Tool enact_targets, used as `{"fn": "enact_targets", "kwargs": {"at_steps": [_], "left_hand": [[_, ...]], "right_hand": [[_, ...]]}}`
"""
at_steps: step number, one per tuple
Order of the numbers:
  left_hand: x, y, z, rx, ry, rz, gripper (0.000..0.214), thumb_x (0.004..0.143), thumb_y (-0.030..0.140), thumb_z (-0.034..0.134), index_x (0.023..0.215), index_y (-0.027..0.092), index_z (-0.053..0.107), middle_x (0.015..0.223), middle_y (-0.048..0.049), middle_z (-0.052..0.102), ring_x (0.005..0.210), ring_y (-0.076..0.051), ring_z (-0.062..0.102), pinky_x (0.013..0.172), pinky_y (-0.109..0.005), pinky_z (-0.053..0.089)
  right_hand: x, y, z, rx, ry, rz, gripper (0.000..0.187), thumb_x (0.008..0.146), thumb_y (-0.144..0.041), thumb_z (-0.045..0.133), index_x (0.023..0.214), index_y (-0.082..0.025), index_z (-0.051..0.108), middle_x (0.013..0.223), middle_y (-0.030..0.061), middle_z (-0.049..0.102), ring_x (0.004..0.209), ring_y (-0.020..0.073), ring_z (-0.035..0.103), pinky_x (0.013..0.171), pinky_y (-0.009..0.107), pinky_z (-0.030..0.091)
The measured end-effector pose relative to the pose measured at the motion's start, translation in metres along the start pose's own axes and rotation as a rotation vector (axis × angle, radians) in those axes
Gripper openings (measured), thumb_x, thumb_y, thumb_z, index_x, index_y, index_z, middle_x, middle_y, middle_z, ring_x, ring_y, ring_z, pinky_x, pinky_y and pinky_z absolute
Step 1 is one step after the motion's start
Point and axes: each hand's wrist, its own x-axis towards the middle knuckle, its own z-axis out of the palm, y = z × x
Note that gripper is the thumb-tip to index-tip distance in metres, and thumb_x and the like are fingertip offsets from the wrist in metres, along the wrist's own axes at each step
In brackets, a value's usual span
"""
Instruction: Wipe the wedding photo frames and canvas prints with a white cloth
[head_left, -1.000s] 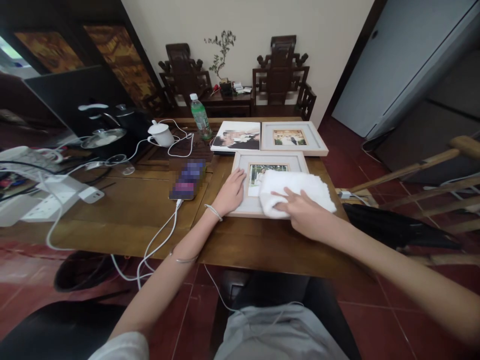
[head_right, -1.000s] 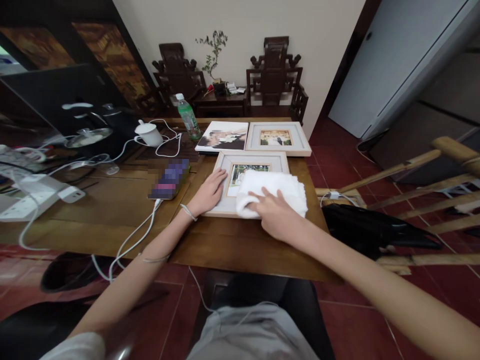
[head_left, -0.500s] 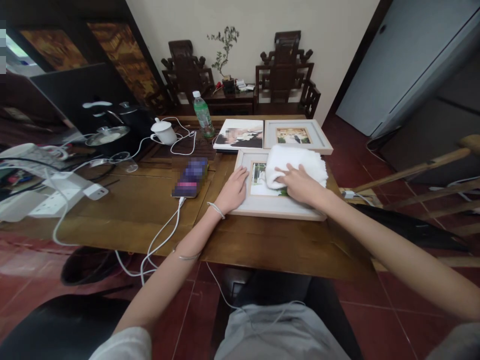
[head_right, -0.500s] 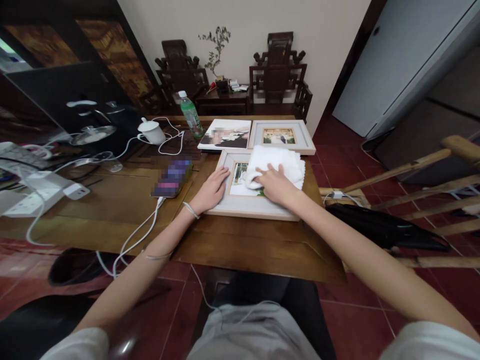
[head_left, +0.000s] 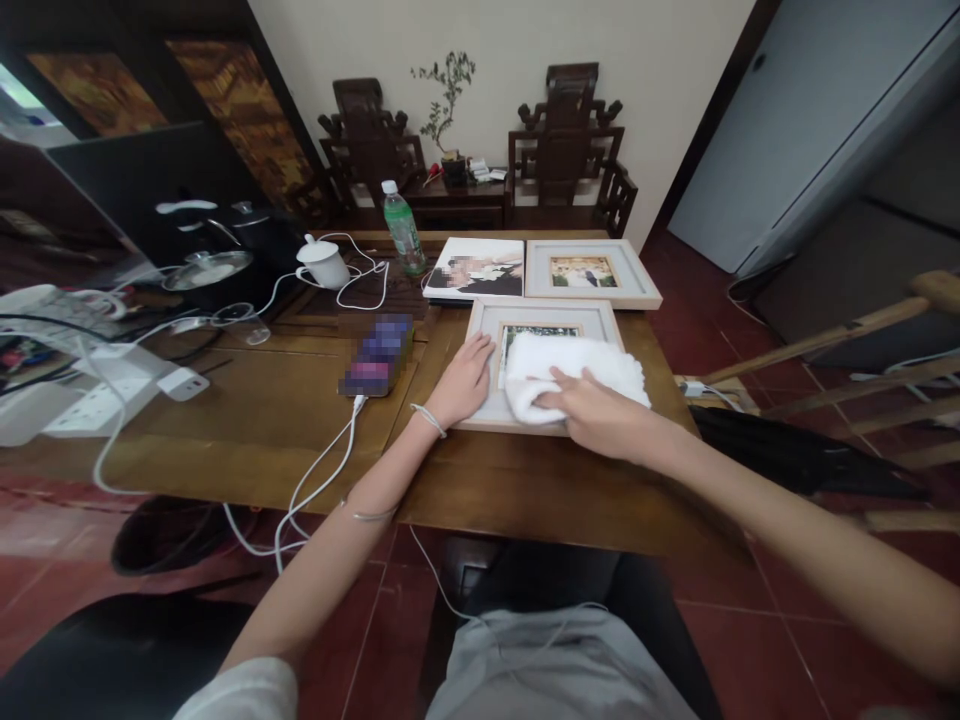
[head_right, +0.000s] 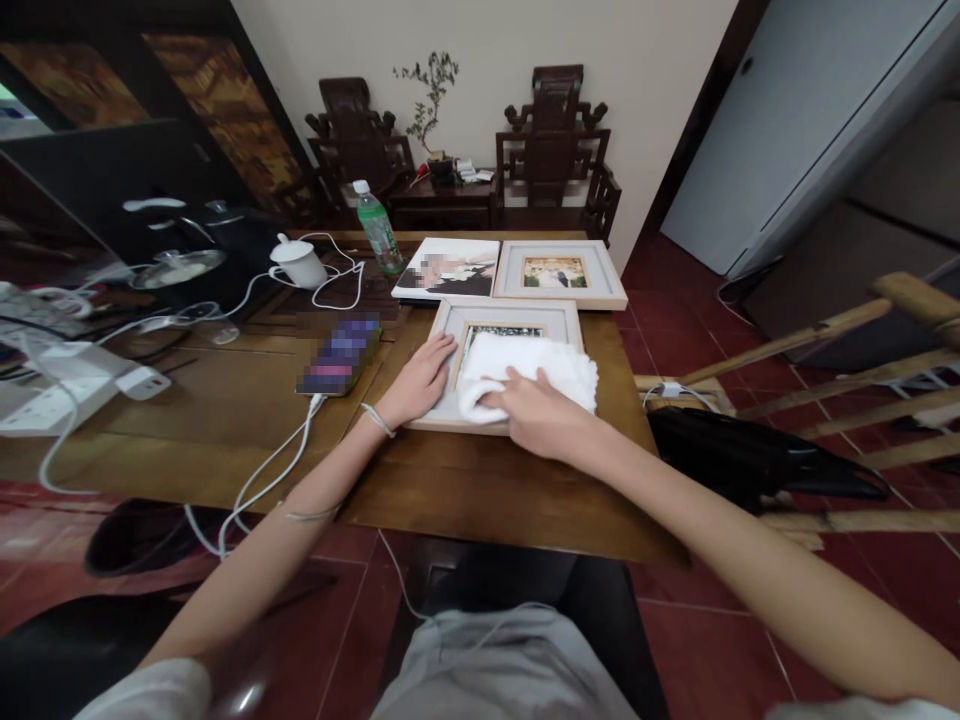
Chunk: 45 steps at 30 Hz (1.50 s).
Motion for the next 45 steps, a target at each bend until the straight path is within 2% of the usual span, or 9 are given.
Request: {"fn": "enact_targets", "kwargs": {"at_steps": [5, 9, 14, 19, 25, 29, 33, 39, 45], "left_hand": [[0.0, -0.003, 0.0, 0.0, 0.001, 0.008, 0.046, 0.094, 0.015, 0.036, 0.136, 0.005, 0.052, 0.147, -0.0199, 0.05, 0.145, -0.029, 0.037, 0.122, -0.051, 0.03], [-0.001, -0.004, 0.001, -0.018, 0.009, 0.014, 0.047, 0.094, 0.015, 0.038, 0.138, 0.01, 0.051, 0.147, -0.0163, 0.051, 0.146, -0.028, 0.036, 0.122, -0.053, 0.03], [-0.001, -0.002, 0.0, -0.02, 0.005, -0.001, 0.046, 0.093, 0.014, 0.038, 0.137, 0.008, 0.052, 0.148, -0.0181, 0.049, 0.146, -0.028, 0.036, 0.122, -0.053, 0.029], [0.0, 0.001, 0.0, -0.015, 0.004, -0.012, 0.047, 0.092, 0.013, 0.038, 0.136, 0.004, 0.052, 0.148, -0.0208, 0.049, 0.146, -0.029, 0.036, 0.122, -0.05, 0.029], [-0.001, -0.001, 0.001, 0.005, 0.002, 0.003, 0.047, 0.094, 0.014, 0.036, 0.137, 0.006, 0.051, 0.148, -0.0194, 0.049, 0.146, -0.028, 0.036, 0.122, -0.051, 0.029], [0.0, -0.001, 0.001, -0.004, 0.0, 0.006, 0.046, 0.094, 0.015, 0.036, 0.137, 0.007, 0.051, 0.148, -0.0189, 0.05, 0.146, -0.028, 0.036, 0.122, -0.052, 0.029], [0.0, -0.003, 0.001, -0.024, 0.006, 0.004, 0.046, 0.094, 0.015, 0.037, 0.137, 0.008, 0.052, 0.148, -0.0182, 0.05, 0.146, -0.028, 0.036, 0.122, -0.053, 0.029], [-0.001, -0.004, 0.0, -0.031, 0.009, 0.008, 0.047, 0.093, 0.014, 0.038, 0.138, 0.01, 0.051, 0.149, -0.0155, 0.05, 0.146, -0.027, 0.036, 0.122, -0.052, 0.029], [-0.001, -0.002, 0.0, -0.024, 0.001, 0.001, 0.047, 0.093, 0.015, 0.037, 0.138, 0.008, 0.051, 0.148, -0.0173, 0.05, 0.145, -0.028, 0.037, 0.122, -0.052, 0.03]], "right_hand": [[0.05, 0.061, 0.006, -0.127, 0.259, 0.147, 0.066, 0.075, 0.002, 0.038, 0.135, -0.016, 0.06, 0.152, 0.014, 0.046, 0.141, 0.0375, 0.035, 0.109, 0.069, 0.026], [0.074, 0.083, -0.002, -0.167, 0.285, 0.181, 0.068, 0.075, 0.004, 0.037, 0.136, -0.014, 0.06, 0.155, 0.0123, 0.042, 0.143, 0.0411, 0.029, 0.106, 0.071, 0.027], [0.055, 0.05, -0.002, -0.152, 0.14, 0.135, 0.069, 0.072, 0.007, 0.036, 0.129, -0.017, 0.066, 0.152, 0.0118, 0.047, 0.136, 0.0408, 0.039, 0.101, 0.067, 0.034], [0.008, 0.004, -0.018, -0.011, -0.05, 0.048, 0.063, 0.071, 0.004, 0.04, 0.119, -0.021, 0.072, 0.104, 0.0138, 0.073, 0.097, 0.027, 0.064, 0.081, 0.037, 0.045], [-0.014, -0.023, -0.031, 0.091, -0.116, -0.095, 0.048, 0.069, 0.001, 0.043, 0.098, -0.021, 0.075, 0.088, 0.0101, 0.071, 0.074, 0.0195, 0.063, 0.063, 0.028, 0.038], [0.005, -0.015, -0.015, 0.055, -0.03, -0.02, 0.062, 0.073, 0.002, 0.041, 0.12, -0.025, 0.071, 0.114, 0.0128, 0.071, 0.103, 0.0262, 0.065, 0.082, 0.036, 0.046], [0.037, 0.021, 0.006, -0.089, 0.137, 0.049, 0.067, 0.073, 0.004, 0.039, 0.131, -0.02, 0.065, 0.149, 0.0106, 0.051, 0.143, 0.0351, 0.034, 0.108, 0.059, 0.033], [0.081, 0.068, 0.01, -0.207, 0.28, 0.18, 0.068, 0.076, 0.004, 0.037, 0.138, -0.016, 0.058, 0.161, 0.0071, 0.032, 0.147, 0.0427, 0.019, 0.109, 0.074, 0.023], [0.077, 0.044, 0.004, -0.183, 0.165, 0.172, 0.069, 0.075, 0.006, 0.036, 0.133, -0.018, 0.062, 0.159, 0.0087, 0.037, 0.145, 0.0445, 0.025, 0.104, 0.077, 0.026]]}}
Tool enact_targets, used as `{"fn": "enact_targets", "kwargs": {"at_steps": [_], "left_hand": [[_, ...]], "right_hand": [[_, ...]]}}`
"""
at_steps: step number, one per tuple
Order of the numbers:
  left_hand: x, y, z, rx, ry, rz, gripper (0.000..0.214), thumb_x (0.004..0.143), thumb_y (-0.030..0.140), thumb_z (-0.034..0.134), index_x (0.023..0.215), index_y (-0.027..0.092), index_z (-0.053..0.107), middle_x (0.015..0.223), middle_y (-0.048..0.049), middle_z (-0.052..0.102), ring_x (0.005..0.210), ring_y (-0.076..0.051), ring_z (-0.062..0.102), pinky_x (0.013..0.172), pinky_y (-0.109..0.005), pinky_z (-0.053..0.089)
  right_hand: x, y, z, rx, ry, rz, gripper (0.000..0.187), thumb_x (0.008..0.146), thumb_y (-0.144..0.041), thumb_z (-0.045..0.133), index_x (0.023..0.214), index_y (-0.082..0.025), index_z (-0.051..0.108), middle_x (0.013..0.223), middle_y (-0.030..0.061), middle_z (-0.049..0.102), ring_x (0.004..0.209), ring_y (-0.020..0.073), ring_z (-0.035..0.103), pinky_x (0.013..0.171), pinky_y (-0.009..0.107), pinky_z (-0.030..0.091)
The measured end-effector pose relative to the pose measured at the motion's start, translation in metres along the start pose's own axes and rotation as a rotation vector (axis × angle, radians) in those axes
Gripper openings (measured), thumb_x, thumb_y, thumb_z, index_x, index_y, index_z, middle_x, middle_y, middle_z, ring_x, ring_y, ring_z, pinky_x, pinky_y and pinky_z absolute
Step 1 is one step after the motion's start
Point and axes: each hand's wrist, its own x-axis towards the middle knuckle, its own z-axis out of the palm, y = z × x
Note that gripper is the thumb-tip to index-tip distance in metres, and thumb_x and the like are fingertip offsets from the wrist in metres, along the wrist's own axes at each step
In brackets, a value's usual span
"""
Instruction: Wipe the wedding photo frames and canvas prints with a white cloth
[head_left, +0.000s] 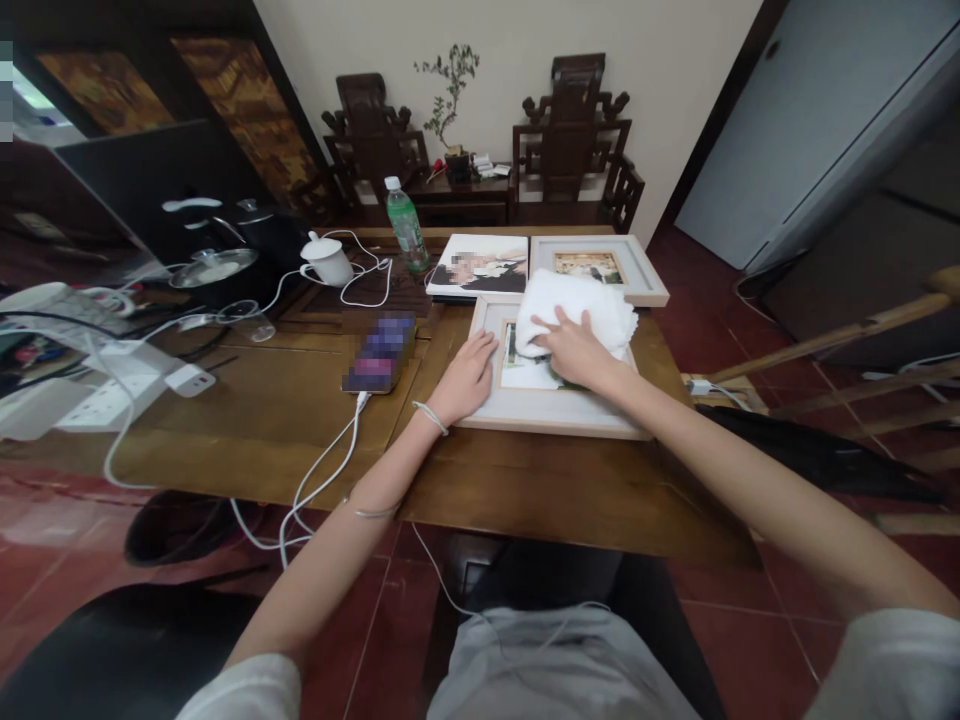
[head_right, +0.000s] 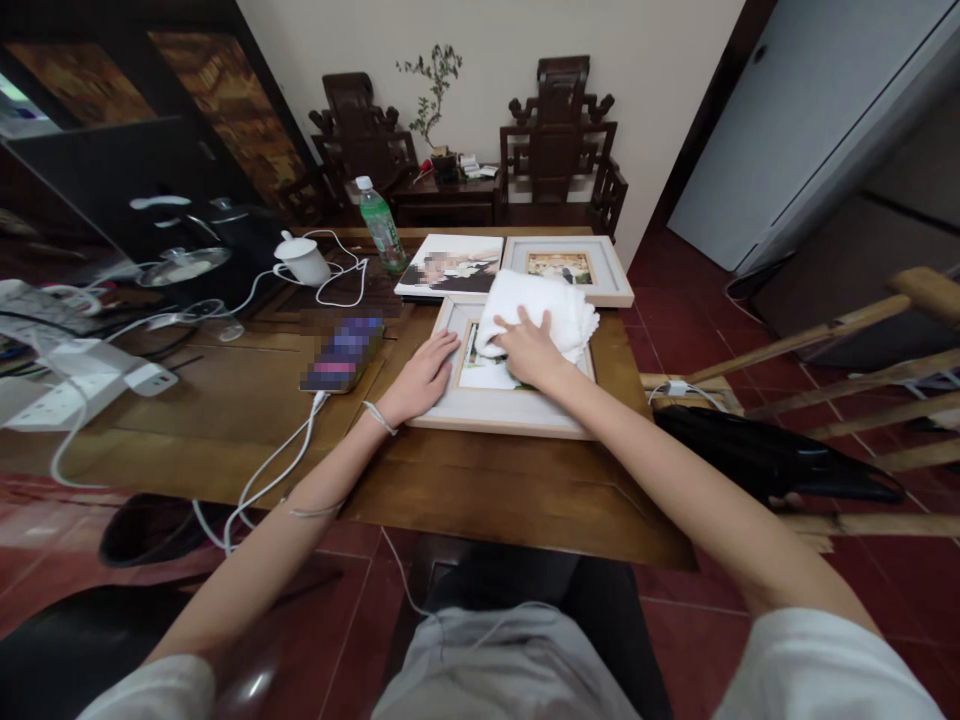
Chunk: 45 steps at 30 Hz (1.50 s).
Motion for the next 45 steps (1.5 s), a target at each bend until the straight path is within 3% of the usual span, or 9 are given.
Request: {"fn": "enact_targets", "kwargs": {"at_steps": [4, 7, 10, 13, 17, 25, 30, 39, 45], "left_hand": [[-0.001, -0.001, 0.001, -0.008, 0.012, 0.009, 0.047, 0.093, 0.015, 0.039, 0.138, 0.011, 0.051, 0.148, -0.0161, 0.05, 0.146, -0.028, 0.036, 0.122, -0.053, 0.029], [-0.001, 0.0, 0.002, -0.013, 0.013, 0.005, 0.048, 0.093, 0.016, 0.038, 0.138, 0.011, 0.051, 0.148, -0.0154, 0.05, 0.146, -0.027, 0.035, 0.122, -0.053, 0.029], [0.0, 0.002, 0.001, -0.045, 0.005, -0.03, 0.046, 0.096, 0.022, 0.037, 0.137, 0.01, 0.053, 0.149, -0.015, 0.05, 0.147, -0.026, 0.035, 0.123, -0.05, 0.026], [0.002, 0.005, -0.001, -0.155, 0.02, -0.141, 0.053, 0.103, 0.038, 0.025, 0.14, 0.011, 0.05, 0.151, -0.0133, 0.049, 0.146, -0.023, 0.036, 0.124, -0.044, 0.025], [0.003, 0.007, -0.001, -0.281, 0.079, -0.229, 0.064, 0.104, 0.05, 0.01, 0.148, 0.014, 0.04, 0.157, -0.0117, 0.039, 0.147, -0.019, 0.034, 0.123, -0.037, 0.025], [-0.001, 0.003, 0.0, -0.166, 0.049, -0.069, 0.059, 0.101, 0.039, 0.036, 0.152, 0.009, 0.029, 0.161, -0.0192, 0.029, 0.151, -0.025, 0.025, 0.124, -0.046, 0.021], [-0.005, -0.007, 0.003, -0.091, 0.016, -0.001, 0.048, 0.095, 0.015, 0.038, 0.141, 0.011, 0.048, 0.152, -0.0168, 0.046, 0.15, -0.028, 0.027, 0.122, -0.053, 0.025], [-0.007, -0.02, 0.011, -0.122, 0.068, 0.045, 0.062, 0.079, -0.004, 0.04, 0.137, 0.015, 0.053, 0.15, -0.0121, 0.049, 0.149, -0.026, 0.03, 0.122, -0.055, 0.027], [-0.006, -0.02, 0.013, -0.123, 0.084, 0.053, 0.065, 0.077, -0.005, 0.038, 0.138, 0.013, 0.051, 0.149, -0.0137, 0.05, 0.148, -0.027, 0.032, 0.122, -0.054, 0.028]], "right_hand": [[-0.042, -0.03, -0.027, 0.112, -0.168, -0.086, 0.069, 0.072, 0.007, 0.038, 0.128, -0.02, 0.066, 0.145, 0.0135, 0.054, 0.134, 0.0382, 0.043, 0.099, 0.061, 0.039], [-0.073, -0.045, -0.049, 0.197, -0.316, -0.177, 0.06, 0.071, 0.004, 0.04, 0.115, -0.02, 0.072, 0.109, 0.0158, 0.071, 0.101, 0.0289, 0.065, 0.08, 0.04, 0.046], [-0.087, -0.055, -0.056, 0.188, -0.316, -0.247, 0.046, 0.071, 0.001, 0.042, 0.099, -0.018, 0.074, 0.094, 0.014, 0.071, 0.076, 0.0219, 0.065, 0.069, 0.034, 0.043], [-0.078, -0.061, -0.045, 0.157, -0.197, -0.291, 0.047, 0.073, 0.002, 0.043, 0.101, -0.02, 0.073, 0.115, 0.0142, 0.069, 0.103, 0.0281, 0.063, 0.082, 0.041, 0.046], [-0.041, -0.062, -0.023, 0.104, -0.119, -0.291, 0.053, 0.077, 0.001, 0.045, 0.117, -0.023, 0.07, 0.148, 0.0069, 0.052, 0.139, 0.0347, 0.039, 0.103, 0.056, 0.038], [0.036, -0.033, 0.002, -0.076, 0.112, -0.098, 0.044, 0.09, -0.007, 0.045, 0.126, -0.02, 0.068, 0.156, 0.0083, 0.043, 0.147, 0.0363, 0.026, 0.115, 0.064, 0.019], [0.052, -0.009, 0.006, -0.133, 0.161, 0.069, 0.044, 0.087, -0.009, 0.053, 0.124, -0.025, 0.069, 0.154, 0.0062, 0.046, 0.147, 0.0377, 0.026, 0.114, 0.067, 0.015], [0.002, 0.065, -0.002, -0.309, 0.066, 0.303, 0.053, 0.088, -0.005, 0.039, 0.138, -0.007, 0.055, 0.125, 0.0197, 0.067, 0.142, 0.0316, 0.035, 0.111, 0.061, 0.017], [-0.057, 0.054, -0.01, -0.35, -0.011, 0.109, 0.045, 0.081, 0.001, 0.039, 0.109, -0.011, 0.073, 0.14, 0.0144, 0.059, 0.133, 0.0318, 0.045, 0.102, 0.049, 0.038]]}}
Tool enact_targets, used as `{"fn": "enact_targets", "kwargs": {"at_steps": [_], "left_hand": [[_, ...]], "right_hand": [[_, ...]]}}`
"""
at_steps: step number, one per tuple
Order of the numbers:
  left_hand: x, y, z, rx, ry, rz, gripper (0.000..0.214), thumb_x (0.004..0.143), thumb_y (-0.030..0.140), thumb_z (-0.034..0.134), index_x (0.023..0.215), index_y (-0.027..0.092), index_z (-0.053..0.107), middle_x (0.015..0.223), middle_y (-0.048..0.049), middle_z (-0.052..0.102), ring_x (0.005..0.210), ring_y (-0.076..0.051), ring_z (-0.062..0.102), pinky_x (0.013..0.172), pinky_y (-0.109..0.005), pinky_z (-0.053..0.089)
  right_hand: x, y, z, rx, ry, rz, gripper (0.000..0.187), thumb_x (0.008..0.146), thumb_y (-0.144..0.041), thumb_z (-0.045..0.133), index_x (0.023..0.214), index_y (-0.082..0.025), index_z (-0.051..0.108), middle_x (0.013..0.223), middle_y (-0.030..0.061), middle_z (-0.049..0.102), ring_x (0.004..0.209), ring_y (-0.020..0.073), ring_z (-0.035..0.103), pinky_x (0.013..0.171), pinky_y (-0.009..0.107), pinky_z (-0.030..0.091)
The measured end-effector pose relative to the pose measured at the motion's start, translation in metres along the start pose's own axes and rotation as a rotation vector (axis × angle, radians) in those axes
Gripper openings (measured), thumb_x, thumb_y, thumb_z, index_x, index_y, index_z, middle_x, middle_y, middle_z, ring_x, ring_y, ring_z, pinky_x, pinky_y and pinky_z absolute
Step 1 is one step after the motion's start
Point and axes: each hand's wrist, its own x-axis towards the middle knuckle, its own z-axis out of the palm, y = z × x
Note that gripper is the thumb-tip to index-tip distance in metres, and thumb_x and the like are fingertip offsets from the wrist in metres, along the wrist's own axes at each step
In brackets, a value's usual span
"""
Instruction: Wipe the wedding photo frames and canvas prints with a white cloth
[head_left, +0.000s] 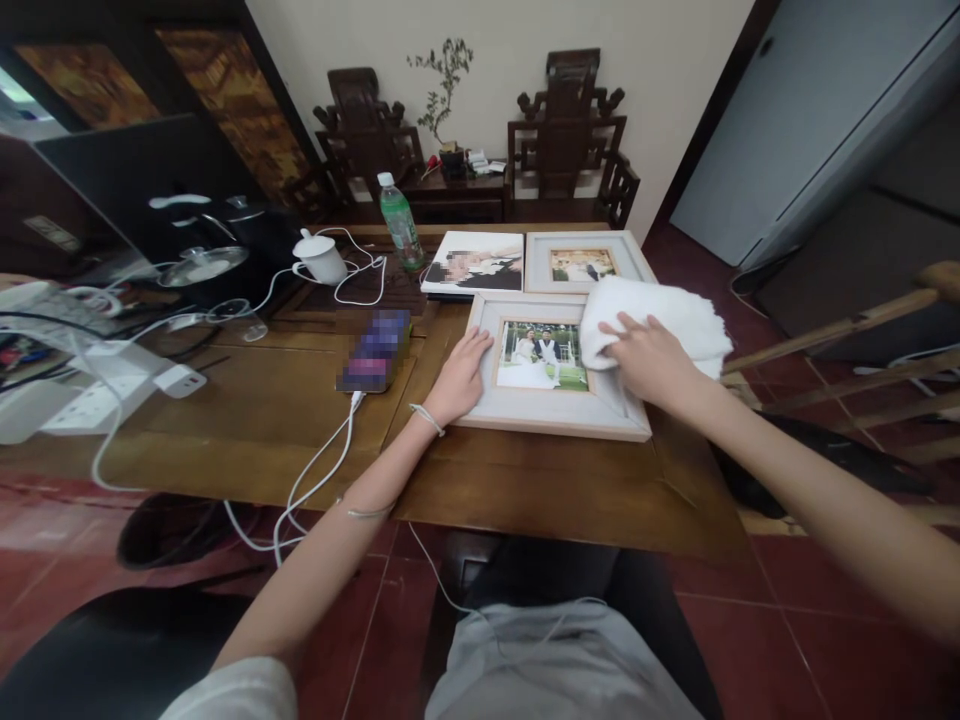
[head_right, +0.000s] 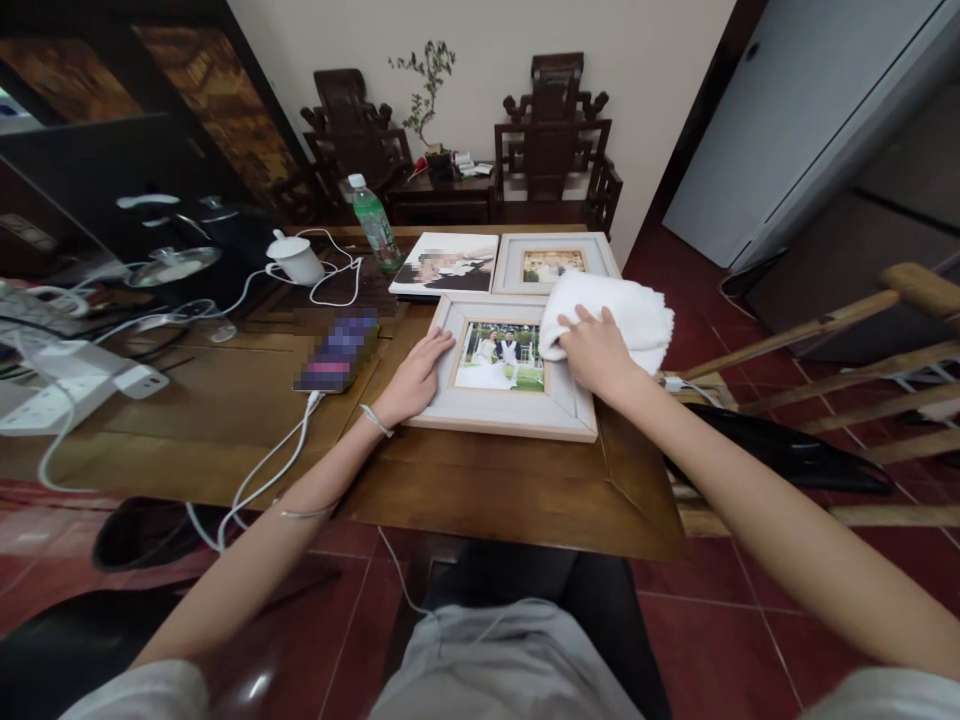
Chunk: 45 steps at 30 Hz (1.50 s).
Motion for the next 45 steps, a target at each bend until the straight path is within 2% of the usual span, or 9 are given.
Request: {"fn": "enact_targets", "kwargs": {"at_steps": [6, 9, 13, 18, 22, 26, 34, 39, 45], "left_hand": [[0.001, 0.001, 0.0, 0.004, 0.001, 0.009, 0.065, 0.077, -0.005, 0.038, 0.138, 0.012, 0.051, 0.149, -0.0145, 0.05, 0.148, -0.027, 0.032, 0.122, -0.055, 0.028], [0.001, 0.001, 0.0, 0.013, -0.003, 0.015, 0.064, 0.076, -0.005, 0.038, 0.137, 0.011, 0.051, 0.149, -0.0152, 0.05, 0.148, -0.028, 0.032, 0.122, -0.055, 0.028], [0.001, 0.0, -0.001, 0.018, -0.009, 0.023, 0.064, 0.076, -0.005, 0.038, 0.136, 0.011, 0.053, 0.148, -0.0152, 0.05, 0.148, -0.028, 0.032, 0.122, -0.055, 0.028], [0.0, -0.001, -0.001, 0.003, -0.01, 0.03, 0.062, 0.077, -0.004, 0.038, 0.135, 0.011, 0.054, 0.148, -0.0159, 0.05, 0.147, -0.028, 0.032, 0.121, -0.055, 0.029], [0.0, -0.001, 0.0, -0.023, 0.013, 0.017, 0.062, 0.078, -0.004, 0.039, 0.136, 0.015, 0.054, 0.147, -0.0135, 0.051, 0.147, -0.027, 0.033, 0.121, -0.056, 0.028], [0.0, 0.0, 0.001, -0.04, 0.023, 0.006, 0.061, 0.079, -0.003, 0.039, 0.135, 0.015, 0.054, 0.147, -0.0134, 0.052, 0.147, -0.027, 0.034, 0.121, -0.056, 0.028], [0.001, 0.003, 0.001, -0.012, 0.022, 0.009, 0.061, 0.077, -0.004, 0.039, 0.133, 0.011, 0.055, 0.146, -0.0163, 0.052, 0.147, -0.028, 0.034, 0.122, -0.056, 0.028], [0.0, 0.004, 0.0, -0.016, 0.019, 0.004, 0.061, 0.077, -0.004, 0.039, 0.134, 0.014, 0.055, 0.145, -0.0141, 0.053, 0.147, -0.028, 0.034, 0.121, -0.057, 0.028], [0.0, 0.004, -0.001, -0.002, -0.002, -0.008, 0.06, 0.078, -0.004, 0.039, 0.133, 0.013, 0.055, 0.147, -0.0149, 0.051, 0.147, -0.028, 0.033, 0.121, -0.057, 0.028]], "right_hand": [[-0.076, -0.025, -0.031, 0.159, -0.071, -0.22, 0.046, 0.071, 0.002, 0.045, 0.099, -0.016, 0.077, 0.14, 0.0102, 0.06, 0.132, 0.0327, 0.05, 0.099, 0.046, 0.047], [-0.087, -0.029, -0.037, 0.235, -0.086, -0.22, 0.05, 0.07, 0.003, 0.045, 0.102, -0.02, 0.077, 0.138, 0.0097, 0.062, 0.12, 0.0325, 0.061, 0.093, 0.043, 0.051], [-0.056, -0.023, -0.026, 0.252, -0.119, -0.064, 0.056, 0.073, 0.001, 0.045, 0.112, -0.024, 0.076, 0.143, 0.0106, 0.056, 0.105, 0.032, 0.067, 0.083, 0.042, 0.052], [0.0, 0.003, 0.0, 0.24, 0.029, 0.053, 0.056, 0.077, -0.001, 0.043, 0.121, -0.018, 0.072, 0.143, 0.0159, 0.054, 0.104, 0.0314, 0.065, 0.088, 0.044, 0.048], [0.011, 0.012, 0.01, 0.209, 0.088, -0.002, 0.055, 0.075, 0.001, 0.041, 0.118, -0.015, 0.072, 0.138, 0.0164, 0.059, 0.121, 0.0334, 0.057, 0.094, 0.047, 0.046], [-0.023, -0.002, -0.003, 0.185, 0.064, -0.119, 0.053, 0.07, 0.005, 0.042, 0.109, -0.013, 0.074, 0.137, 0.0163, 0.061, 0.134, 0.0326, 0.046, 0.096, 0.046, 0.045], [-0.094, -0.039, -0.047, 0.397, -0.079, -0.263, 0.058, 0.069, 0.004, 0.041, 0.104, -0.024, 0.077, 0.121, 0.0108, 0.069, 0.103, 0.0263, 0.068, 0.085, 0.036, 0.051], [-0.058, -0.052, -0.037, 0.408, -0.053, -0.23, 0.057, 0.071, 0.002, 0.043, 0.111, -0.023, 0.075, 0.13, 0.0127, 0.065, 0.11, 0.0286, 0.065, 0.089, 0.039, 0.05], [0.018, -0.033, -0.003, 0.328, 0.15, -0.133, 0.065, 0.073, 0.004, 0.039, 0.127, -0.017, 0.067, 0.152, 0.0088, 0.047, 0.14, 0.0335, 0.039, 0.107, 0.053, 0.038]]}}
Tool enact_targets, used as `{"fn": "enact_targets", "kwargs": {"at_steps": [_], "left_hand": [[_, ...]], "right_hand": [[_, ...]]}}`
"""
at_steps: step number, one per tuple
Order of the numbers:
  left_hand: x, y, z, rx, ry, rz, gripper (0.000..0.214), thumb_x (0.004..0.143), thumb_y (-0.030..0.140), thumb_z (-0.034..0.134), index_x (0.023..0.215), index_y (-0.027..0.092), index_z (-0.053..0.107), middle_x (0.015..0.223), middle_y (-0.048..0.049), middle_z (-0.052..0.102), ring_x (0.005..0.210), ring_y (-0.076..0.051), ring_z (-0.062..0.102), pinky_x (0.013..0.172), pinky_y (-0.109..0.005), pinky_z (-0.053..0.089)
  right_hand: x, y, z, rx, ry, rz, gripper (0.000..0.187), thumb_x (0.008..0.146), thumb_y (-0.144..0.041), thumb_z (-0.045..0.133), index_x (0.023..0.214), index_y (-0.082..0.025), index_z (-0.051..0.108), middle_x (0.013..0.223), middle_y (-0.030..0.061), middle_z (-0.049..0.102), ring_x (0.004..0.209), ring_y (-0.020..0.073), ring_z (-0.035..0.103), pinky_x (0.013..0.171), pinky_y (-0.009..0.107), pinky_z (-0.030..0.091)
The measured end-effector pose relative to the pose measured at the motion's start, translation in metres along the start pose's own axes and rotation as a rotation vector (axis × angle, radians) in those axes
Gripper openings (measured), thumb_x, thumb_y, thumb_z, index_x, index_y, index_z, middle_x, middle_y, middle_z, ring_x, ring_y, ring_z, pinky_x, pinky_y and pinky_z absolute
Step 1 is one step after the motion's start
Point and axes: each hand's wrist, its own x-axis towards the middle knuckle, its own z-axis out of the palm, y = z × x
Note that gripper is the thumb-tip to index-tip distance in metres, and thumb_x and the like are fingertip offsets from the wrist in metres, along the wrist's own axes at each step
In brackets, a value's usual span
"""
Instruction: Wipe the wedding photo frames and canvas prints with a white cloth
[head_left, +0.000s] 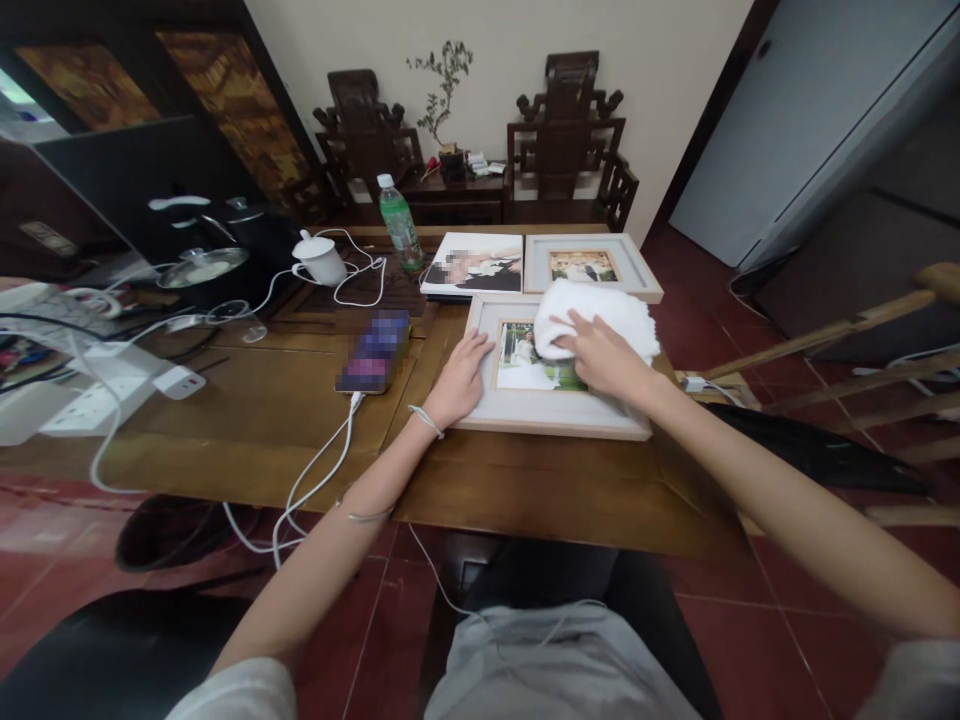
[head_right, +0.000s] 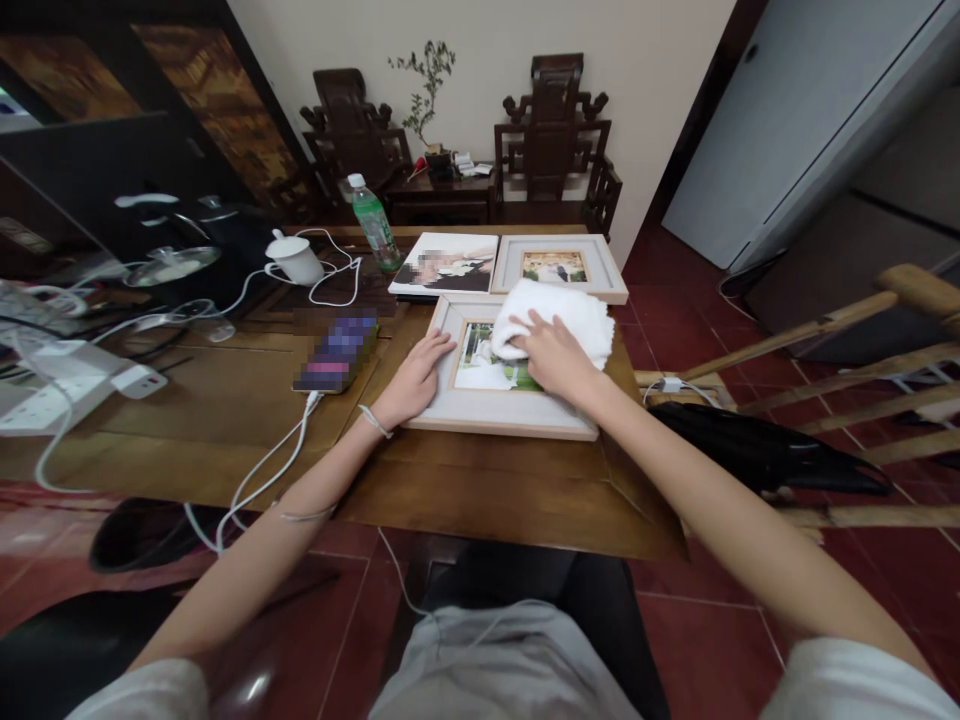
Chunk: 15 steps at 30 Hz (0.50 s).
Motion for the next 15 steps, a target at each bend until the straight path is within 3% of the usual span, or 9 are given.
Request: {"fn": "enact_targets", "kwargs": {"at_steps": [3, 5, 8, 12, 15], "left_hand": [[0.0, -0.001, 0.0, 0.005, -0.006, 0.0, 0.06, 0.078, -0.003, 0.039, 0.134, 0.013, 0.055, 0.147, -0.0153, 0.051, 0.147, -0.028, 0.033, 0.121, -0.056, 0.028], [0.0, -0.001, -0.001, 0.008, 0.0, 0.005, 0.061, 0.078, -0.004, 0.038, 0.134, 0.014, 0.055, 0.147, -0.0142, 0.051, 0.147, -0.028, 0.034, 0.121, -0.056, 0.028], [0.0, -0.001, 0.0, 0.01, 0.01, 0.01, 0.06, 0.079, -0.004, 0.038, 0.133, 0.014, 0.055, 0.146, -0.0144, 0.052, 0.146, -0.028, 0.034, 0.121, -0.057, 0.029], [0.0, 0.0, 0.001, 0.005, 0.017, 0.001, 0.058, 0.079, -0.003, 0.038, 0.132, 0.013, 0.055, 0.145, -0.0147, 0.052, 0.147, -0.028, 0.034, 0.121, -0.056, 0.028], [0.0, 0.001, 0.001, -0.009, 0.015, -0.008, 0.059, 0.078, -0.002, 0.039, 0.133, 0.014, 0.055, 0.146, -0.0142, 0.052, 0.147, -0.028, 0.033, 0.122, -0.056, 0.027]], "right_hand": [[0.019, 0.011, 0.011, -0.07, -0.01, 0.055, 0.069, 0.073, 0.005, 0.038, 0.135, -0.015, 0.061, 0.159, 0.0092, 0.036, 0.143, 0.0429, 0.028, 0.109, 0.067, 0.026], [0.021, 0.009, 0.013, -0.083, -0.049, 0.06, 0.067, 0.073, 0.006, 0.039, 0.134, -0.012, 0.062, 0.158, 0.0121, 0.037, 0.142, 0.0459, 0.029, 0.109, 0.069, 0.023], [0.006, -0.006, 0.007, -0.071, -0.097, 0.029, 0.064, 0.074, 0.005, 0.04, 0.13, -0.012, 0.065, 0.155, 0.0136, 0.042, 0.138, 0.0438, 0.036, 0.108, 0.065, 0.028], [-0.032, -0.032, -0.019, -0.023, -0.214, -0.087, 0.06, 0.073, 0.004, 0.041, 0.123, -0.016, 0.069, 0.149, 0.0126, 0.051, 0.123, 0.0381, 0.052, 0.096, 0.053, 0.043], [-0.058, -0.05, -0.044, 0.033, -0.289, -0.154, 0.058, 0.073, 0.005, 0.039, 0.116, -0.017, 0.071, 0.125, 0.0143, 0.068, 0.103, 0.0302, 0.064, 0.083, 0.041, 0.048]]}}
